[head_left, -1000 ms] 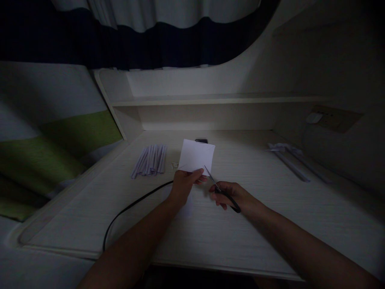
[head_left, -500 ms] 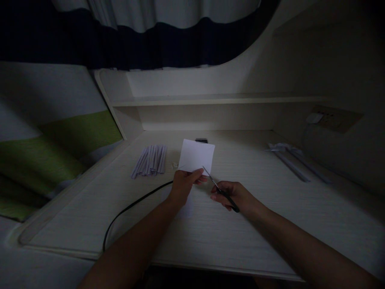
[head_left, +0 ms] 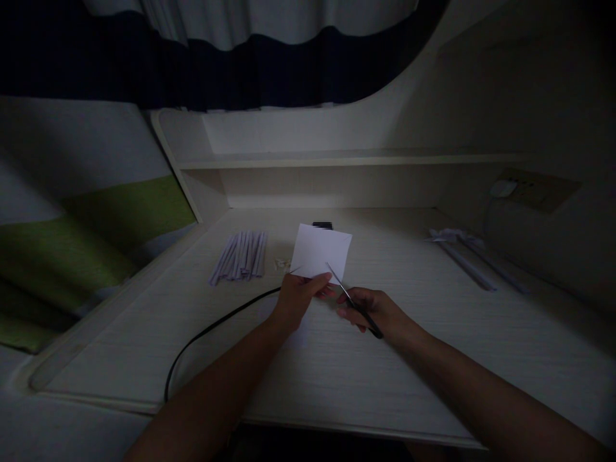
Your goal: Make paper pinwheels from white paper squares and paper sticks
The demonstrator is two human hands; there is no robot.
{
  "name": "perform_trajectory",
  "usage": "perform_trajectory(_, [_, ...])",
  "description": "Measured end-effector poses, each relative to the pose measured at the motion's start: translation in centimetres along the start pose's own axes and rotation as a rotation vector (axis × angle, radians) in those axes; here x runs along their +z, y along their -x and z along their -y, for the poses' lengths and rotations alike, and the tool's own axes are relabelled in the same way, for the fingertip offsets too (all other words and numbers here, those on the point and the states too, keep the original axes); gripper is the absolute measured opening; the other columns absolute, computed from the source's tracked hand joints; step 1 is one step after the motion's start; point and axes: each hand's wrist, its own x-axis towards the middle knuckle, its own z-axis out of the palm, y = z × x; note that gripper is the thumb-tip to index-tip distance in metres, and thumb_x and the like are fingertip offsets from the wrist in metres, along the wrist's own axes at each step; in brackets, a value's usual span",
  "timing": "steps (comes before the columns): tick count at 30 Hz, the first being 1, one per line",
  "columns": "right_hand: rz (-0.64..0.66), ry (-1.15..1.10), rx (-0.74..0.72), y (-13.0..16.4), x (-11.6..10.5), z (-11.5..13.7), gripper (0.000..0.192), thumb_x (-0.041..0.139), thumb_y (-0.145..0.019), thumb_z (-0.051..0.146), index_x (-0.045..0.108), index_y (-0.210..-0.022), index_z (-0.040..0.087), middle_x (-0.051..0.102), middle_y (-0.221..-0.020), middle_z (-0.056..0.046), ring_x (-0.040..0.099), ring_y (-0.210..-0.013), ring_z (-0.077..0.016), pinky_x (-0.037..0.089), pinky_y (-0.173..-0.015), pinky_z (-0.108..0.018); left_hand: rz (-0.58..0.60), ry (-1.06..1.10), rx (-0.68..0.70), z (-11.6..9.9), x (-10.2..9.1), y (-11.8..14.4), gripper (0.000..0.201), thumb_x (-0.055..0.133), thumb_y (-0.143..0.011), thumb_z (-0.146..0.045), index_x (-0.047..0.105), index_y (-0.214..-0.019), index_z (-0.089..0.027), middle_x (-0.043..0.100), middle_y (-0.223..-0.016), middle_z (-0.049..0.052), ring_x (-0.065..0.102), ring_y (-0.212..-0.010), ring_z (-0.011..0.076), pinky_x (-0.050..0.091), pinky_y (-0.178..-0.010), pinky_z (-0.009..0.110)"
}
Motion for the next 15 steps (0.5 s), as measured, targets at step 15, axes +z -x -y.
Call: perform_trajectory(15, [-0.063, -0.033, 0.050, 0.26, 0.10, -0.07, 0.024, 0.062, -0.063, 0.039, 0.053, -0.066, 0.017, 0.039, -0.040, 0.009, 0.032, -0.031, -0.0034, 0.025, -0.030, -0.017, 0.001, 0.029, 0.006, 0.09, 0.03, 0.02, 0.021, 0.063, -0.061, -0.030, 0.064, -0.057, -0.009, 0.064, -0.055, 0.007, 0.054, -0.047, 0.0119, 0.042, -0.050, 0.023])
